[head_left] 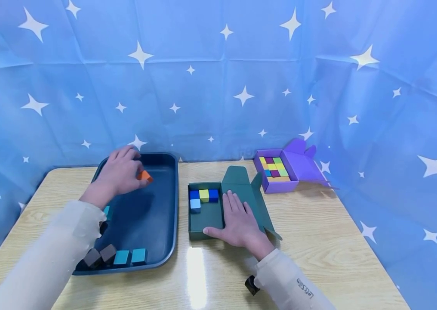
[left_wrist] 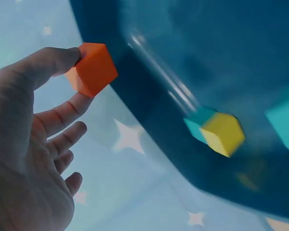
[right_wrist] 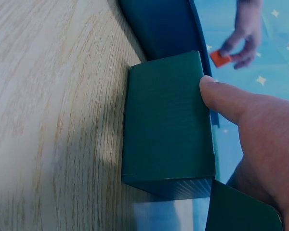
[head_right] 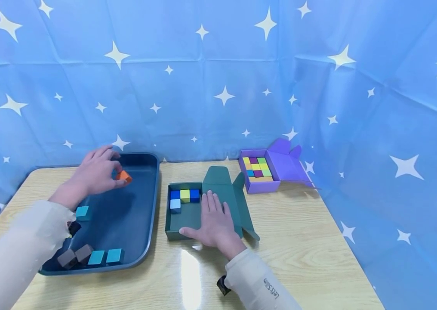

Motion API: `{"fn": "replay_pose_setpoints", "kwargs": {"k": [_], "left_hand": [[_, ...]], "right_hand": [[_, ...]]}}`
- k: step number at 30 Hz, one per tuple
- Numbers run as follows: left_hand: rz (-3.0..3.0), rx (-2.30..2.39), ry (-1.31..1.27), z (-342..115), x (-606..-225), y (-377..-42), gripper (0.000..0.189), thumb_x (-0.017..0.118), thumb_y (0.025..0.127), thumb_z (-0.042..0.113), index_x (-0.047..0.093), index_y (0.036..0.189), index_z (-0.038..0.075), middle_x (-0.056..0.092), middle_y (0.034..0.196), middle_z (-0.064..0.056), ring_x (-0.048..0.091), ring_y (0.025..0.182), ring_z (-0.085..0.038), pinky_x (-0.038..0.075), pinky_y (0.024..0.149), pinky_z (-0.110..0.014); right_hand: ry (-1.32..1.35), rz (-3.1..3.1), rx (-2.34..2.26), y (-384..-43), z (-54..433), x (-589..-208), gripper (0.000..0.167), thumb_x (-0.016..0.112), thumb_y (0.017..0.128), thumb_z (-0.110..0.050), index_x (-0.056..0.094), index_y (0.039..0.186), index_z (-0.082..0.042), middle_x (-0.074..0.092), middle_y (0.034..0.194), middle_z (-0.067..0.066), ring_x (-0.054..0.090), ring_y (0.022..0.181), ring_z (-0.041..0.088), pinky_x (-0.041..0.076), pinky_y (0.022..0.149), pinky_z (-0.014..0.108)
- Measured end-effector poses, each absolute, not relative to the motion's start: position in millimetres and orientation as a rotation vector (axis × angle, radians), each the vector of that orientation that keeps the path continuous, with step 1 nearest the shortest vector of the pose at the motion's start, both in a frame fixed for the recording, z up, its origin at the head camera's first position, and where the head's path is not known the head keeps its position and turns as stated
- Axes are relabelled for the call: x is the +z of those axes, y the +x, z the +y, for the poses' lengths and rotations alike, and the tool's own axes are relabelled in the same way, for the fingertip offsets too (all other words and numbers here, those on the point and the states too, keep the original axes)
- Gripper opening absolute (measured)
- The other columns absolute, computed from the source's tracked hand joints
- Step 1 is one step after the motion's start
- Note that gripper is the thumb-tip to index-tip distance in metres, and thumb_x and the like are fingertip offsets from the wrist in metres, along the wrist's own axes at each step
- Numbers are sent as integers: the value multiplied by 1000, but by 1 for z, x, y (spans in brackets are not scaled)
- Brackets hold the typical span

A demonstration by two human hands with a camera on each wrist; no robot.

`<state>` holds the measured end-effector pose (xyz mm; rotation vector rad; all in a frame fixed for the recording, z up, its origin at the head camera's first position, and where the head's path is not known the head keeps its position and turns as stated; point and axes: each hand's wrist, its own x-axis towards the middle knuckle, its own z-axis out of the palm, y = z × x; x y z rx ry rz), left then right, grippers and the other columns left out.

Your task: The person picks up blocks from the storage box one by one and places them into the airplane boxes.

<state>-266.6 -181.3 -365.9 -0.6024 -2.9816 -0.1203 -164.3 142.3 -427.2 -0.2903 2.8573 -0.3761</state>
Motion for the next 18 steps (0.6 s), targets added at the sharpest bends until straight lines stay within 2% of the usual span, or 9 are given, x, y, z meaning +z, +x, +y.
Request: {"fn": "replay_pose_setpoints", "kwargs": {"k": [7, 18], "left_hand": [[-2931, -132, -721, -138, -357, -264, 33, 76, 79, 38, 74, 90, 7, 53, 137, -17, 23, 146, -38, 20, 119, -58], [-2891, -42, -888, -82, -359, -263, 33, 74, 81, 46, 73, 88, 14, 54, 137, -11, 22, 149, -32, 20, 122, -51]], "right_hand": [[-291, 2858, -376, -165, 142, -429, 114, 54, 80, -77, 10, 157, -6, 8, 165, 13, 8, 154, 30, 12, 123, 55], [-272, 2854, -379, -167, 142, -429, 114, 55, 79, -77, 10, 157, -7, 8, 165, 13, 8, 154, 31, 13, 123, 56]]}}
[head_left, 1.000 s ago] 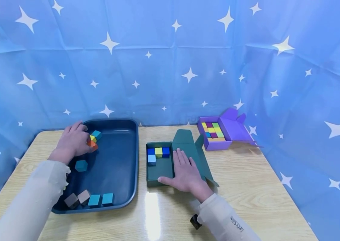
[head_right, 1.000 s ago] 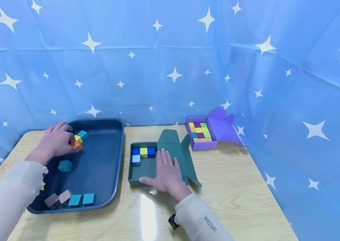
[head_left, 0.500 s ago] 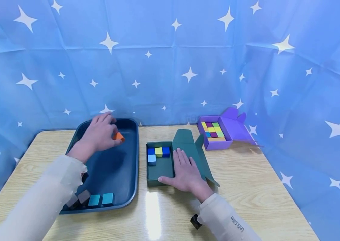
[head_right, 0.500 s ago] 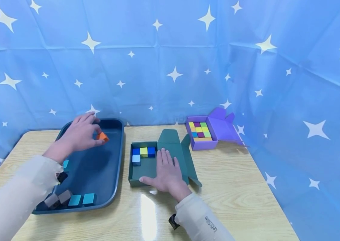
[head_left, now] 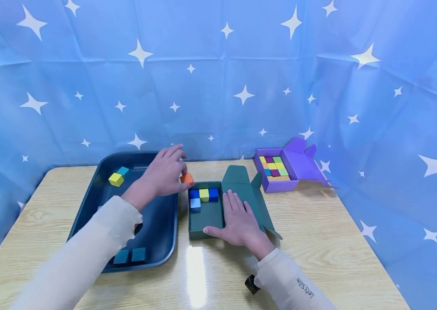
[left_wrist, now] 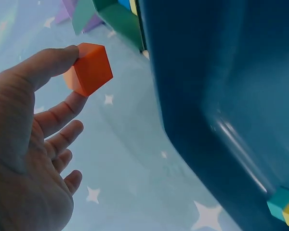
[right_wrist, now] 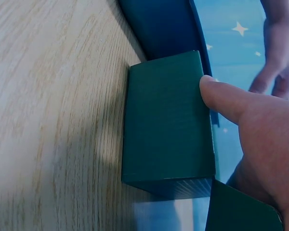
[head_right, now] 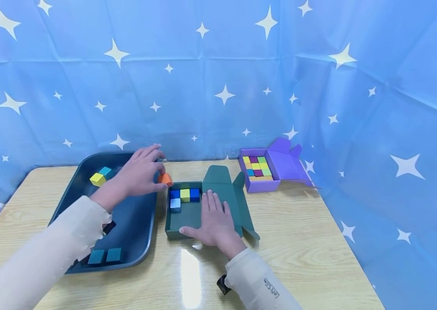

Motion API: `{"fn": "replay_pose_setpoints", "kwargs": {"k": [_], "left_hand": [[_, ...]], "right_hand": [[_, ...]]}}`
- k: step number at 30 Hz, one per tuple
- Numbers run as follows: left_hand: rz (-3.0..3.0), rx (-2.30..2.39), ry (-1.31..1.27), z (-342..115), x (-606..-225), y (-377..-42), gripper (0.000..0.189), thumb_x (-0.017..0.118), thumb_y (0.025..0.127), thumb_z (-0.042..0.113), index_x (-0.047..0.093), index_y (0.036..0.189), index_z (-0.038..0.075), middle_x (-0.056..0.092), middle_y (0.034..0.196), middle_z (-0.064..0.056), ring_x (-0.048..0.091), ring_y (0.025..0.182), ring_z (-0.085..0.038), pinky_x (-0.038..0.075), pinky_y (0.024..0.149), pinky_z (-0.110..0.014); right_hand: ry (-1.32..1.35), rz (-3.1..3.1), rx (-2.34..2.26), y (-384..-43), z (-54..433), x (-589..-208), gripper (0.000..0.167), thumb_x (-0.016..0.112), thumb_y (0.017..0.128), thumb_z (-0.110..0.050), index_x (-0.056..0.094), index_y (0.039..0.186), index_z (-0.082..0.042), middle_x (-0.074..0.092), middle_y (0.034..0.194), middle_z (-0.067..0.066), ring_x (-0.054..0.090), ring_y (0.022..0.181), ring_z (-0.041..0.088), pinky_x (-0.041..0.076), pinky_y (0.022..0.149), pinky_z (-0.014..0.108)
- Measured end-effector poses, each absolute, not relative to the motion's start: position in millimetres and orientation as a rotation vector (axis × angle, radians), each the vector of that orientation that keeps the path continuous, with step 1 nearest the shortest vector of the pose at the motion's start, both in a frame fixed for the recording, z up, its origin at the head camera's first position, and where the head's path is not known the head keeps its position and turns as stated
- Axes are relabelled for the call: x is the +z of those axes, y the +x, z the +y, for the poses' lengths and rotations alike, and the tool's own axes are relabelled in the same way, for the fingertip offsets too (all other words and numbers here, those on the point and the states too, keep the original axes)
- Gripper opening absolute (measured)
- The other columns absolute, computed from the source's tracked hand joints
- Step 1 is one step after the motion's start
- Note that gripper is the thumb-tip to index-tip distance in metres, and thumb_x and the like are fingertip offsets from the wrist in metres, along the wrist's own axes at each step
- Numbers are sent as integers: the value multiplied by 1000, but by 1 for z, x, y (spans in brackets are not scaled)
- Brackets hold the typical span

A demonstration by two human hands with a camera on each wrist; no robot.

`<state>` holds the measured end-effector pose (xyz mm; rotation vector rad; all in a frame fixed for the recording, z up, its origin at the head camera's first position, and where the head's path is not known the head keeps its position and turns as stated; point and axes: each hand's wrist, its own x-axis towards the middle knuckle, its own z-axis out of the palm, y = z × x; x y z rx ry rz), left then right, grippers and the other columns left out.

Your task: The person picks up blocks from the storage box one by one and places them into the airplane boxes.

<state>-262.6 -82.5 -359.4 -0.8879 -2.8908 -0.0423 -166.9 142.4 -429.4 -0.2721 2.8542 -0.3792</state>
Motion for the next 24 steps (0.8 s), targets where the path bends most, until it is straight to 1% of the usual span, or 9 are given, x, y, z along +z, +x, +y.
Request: {"fn": "replay_pose_setpoints", "kwargs": {"k": [7, 17, 24], "left_hand": [[-2894, -4, -993, -57, -369, -257, 32, 72, 83, 45, 75, 94, 15, 54, 139, -8, 24, 149, -30, 22, 122, -49], [-2927, 54, -1082, -33, -387, -255, 30, 72, 84, 43, 77, 97, 16, 54, 139, -5, 26, 148, -28, 21, 123, -47], [-2958, 166, -1098, -23, -398, -256, 35, 73, 83, 47, 76, 99, 16, 52, 142, -4, 25, 148, -26, 20, 123, -46]], "right_hand": [[-276, 2860, -356, -168, 142, -430, 115, 54, 78, -78, 11, 157, -7, 9, 165, 13, 9, 154, 31, 14, 122, 56], [-286, 2852, -349, -169, 143, -430, 113, 53, 80, -77, 10, 157, -6, 8, 165, 13, 8, 154, 31, 13, 122, 57], [-285, 2851, -352, -168, 143, -430, 113, 53, 80, -77, 10, 157, -6, 7, 165, 13, 7, 154, 31, 12, 123, 57]]}}
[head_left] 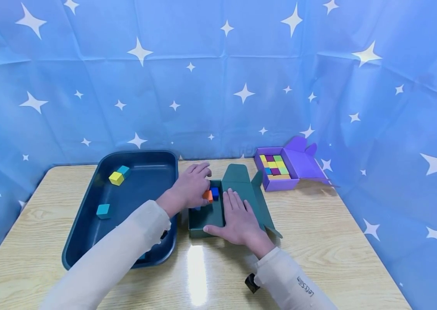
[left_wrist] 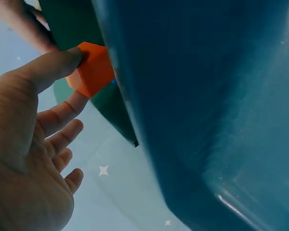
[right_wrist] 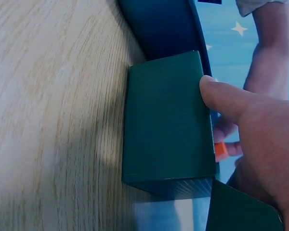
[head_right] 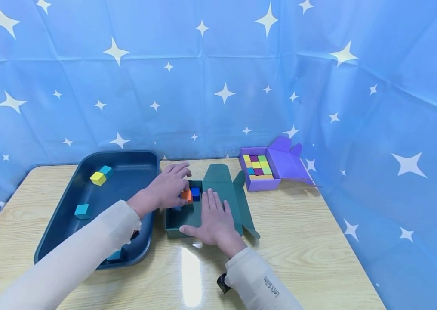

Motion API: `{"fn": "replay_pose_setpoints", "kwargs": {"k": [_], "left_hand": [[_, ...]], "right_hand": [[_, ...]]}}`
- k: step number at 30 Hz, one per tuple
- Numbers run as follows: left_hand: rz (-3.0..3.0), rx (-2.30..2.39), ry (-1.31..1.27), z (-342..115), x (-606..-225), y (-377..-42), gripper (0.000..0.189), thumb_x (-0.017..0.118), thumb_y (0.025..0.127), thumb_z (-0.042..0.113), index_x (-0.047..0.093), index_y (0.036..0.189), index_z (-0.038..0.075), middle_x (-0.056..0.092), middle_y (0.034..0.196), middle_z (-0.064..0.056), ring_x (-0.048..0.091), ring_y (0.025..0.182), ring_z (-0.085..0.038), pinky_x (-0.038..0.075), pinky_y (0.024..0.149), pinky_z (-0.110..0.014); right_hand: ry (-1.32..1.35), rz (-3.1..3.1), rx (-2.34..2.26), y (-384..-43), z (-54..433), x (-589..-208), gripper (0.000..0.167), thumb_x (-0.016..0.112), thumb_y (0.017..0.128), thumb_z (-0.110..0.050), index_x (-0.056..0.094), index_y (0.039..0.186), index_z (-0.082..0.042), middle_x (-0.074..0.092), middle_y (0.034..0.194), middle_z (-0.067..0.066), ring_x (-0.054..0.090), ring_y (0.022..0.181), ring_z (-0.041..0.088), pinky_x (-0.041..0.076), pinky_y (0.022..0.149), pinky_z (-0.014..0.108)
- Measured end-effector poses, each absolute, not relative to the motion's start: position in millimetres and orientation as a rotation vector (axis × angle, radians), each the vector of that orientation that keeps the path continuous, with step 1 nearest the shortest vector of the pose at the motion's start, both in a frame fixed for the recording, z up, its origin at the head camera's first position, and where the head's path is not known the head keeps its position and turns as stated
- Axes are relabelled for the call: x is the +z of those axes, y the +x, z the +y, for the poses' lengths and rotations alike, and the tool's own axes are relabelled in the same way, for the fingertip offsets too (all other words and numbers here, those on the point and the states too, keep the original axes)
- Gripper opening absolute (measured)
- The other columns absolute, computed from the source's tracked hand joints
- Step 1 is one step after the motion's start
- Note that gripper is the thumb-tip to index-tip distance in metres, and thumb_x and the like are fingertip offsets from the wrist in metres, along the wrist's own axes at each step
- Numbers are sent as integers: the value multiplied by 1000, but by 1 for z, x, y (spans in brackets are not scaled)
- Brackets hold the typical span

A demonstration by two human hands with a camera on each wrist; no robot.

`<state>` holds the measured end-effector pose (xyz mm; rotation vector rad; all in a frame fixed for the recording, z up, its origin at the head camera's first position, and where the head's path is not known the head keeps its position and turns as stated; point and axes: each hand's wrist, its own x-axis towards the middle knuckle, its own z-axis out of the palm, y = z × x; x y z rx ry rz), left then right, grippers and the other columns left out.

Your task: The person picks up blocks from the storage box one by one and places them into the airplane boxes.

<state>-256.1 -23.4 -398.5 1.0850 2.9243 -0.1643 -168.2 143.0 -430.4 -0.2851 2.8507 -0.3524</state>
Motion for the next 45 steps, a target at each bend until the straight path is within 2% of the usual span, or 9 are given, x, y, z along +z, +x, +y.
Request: {"fn": "replay_pose_setpoints", "kwargs": {"k": [7, 20, 33, 45], "left_hand": [[2877, -263, 1074, -21, -406, -256, 42, 72, 83, 46, 74, 109, 14, 49, 146, -5, 24, 149, -26, 20, 123, -46], [2872, -395, 1084, -21, -414, -259, 43, 70, 84, 49, 75, 109, 15, 45, 150, -6, 21, 151, -27, 18, 124, -45], [2835, -501, 1082, -18, -418, -258, 44, 69, 85, 48, 72, 116, 17, 39, 155, -7, 19, 151, -27, 16, 125, -46], [2856, -506, 1039, -19, -418, -256, 47, 71, 84, 49, 71, 118, 17, 40, 155, -7, 20, 151, -27, 16, 124, -47]], "right_hand": [[-289, 2853, -335, -168, 143, -431, 115, 51, 79, -79, 10, 157, -7, 8, 165, 12, 8, 154, 31, 13, 123, 56], [-292, 2854, -348, -168, 142, -429, 114, 53, 80, -78, 10, 157, -6, 8, 165, 13, 9, 154, 32, 13, 122, 56], [-288, 2858, -337, -168, 143, -430, 114, 52, 80, -78, 10, 157, -6, 9, 165, 13, 9, 154, 31, 13, 123, 56], [-282, 2856, -347, -168, 142, -430, 113, 54, 80, -76, 10, 157, -6, 8, 165, 13, 8, 154, 31, 13, 123, 56]]}}
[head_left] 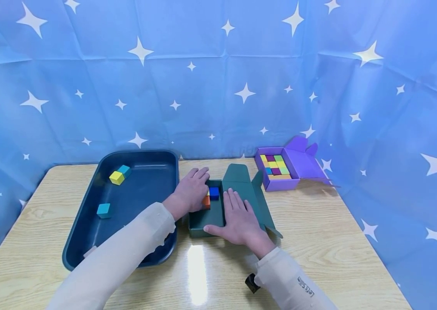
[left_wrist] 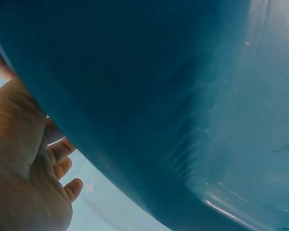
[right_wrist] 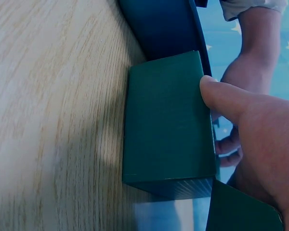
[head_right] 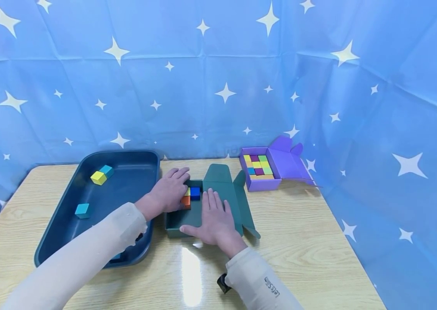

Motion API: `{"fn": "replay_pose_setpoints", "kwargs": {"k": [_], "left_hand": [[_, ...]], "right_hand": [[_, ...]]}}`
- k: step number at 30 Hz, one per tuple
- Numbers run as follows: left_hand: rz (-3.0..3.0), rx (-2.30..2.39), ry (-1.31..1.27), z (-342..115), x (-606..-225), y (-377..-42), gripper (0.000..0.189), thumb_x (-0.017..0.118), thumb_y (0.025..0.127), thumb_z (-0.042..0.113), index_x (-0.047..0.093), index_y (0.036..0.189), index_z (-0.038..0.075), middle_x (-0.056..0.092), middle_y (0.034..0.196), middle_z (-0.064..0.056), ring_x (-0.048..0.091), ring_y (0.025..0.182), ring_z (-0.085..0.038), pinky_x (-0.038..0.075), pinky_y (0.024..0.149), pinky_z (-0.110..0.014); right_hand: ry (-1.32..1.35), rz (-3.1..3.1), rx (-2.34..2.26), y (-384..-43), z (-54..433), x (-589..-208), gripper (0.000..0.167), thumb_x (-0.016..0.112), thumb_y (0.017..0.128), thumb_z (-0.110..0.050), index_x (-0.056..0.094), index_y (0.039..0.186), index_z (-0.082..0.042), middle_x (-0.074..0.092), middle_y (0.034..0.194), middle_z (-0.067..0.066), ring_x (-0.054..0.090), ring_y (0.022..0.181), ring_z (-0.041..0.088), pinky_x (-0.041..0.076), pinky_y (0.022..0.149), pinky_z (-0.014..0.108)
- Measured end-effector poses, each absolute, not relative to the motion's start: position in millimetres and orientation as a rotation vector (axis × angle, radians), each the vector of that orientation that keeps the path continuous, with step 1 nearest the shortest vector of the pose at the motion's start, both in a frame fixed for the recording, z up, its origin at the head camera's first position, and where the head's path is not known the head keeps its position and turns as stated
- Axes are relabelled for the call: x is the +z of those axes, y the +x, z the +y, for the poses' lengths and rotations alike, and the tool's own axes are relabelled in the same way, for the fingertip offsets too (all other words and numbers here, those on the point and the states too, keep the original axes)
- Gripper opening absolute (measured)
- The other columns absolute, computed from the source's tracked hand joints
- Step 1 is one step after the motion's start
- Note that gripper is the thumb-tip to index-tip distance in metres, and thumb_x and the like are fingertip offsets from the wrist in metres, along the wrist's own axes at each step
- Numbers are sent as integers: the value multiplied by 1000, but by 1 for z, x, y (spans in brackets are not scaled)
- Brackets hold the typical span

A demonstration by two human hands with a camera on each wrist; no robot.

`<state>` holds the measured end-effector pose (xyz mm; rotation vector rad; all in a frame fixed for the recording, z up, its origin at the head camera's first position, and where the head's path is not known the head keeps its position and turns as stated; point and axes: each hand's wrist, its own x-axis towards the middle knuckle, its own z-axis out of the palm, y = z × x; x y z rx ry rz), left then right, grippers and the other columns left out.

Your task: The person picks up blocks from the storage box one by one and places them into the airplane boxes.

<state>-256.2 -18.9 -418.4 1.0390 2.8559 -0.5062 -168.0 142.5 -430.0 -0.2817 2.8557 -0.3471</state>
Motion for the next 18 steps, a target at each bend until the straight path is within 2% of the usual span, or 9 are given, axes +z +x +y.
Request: {"fn": "replay_pose_setpoints", "kwargs": {"k": [13, 18], "left_hand": [[2861, -426, 1017, -21, -415, -256, 48, 71, 84, 50, 71, 118, 16, 43, 152, -8, 21, 150, -28, 17, 124, -47], [2920, -212, 994, -34, -403, -261, 36, 71, 85, 48, 75, 102, 17, 47, 148, -7, 21, 150, -28, 17, 124, -48]], "right_hand": [[-279, 2852, -354, -168, 143, -429, 113, 54, 80, -76, 10, 157, -5, 9, 165, 14, 9, 154, 32, 14, 122, 57], [-281, 2851, -360, -168, 143, -428, 113, 54, 80, -76, 10, 157, -5, 9, 165, 13, 8, 154, 31, 13, 122, 56]]}}
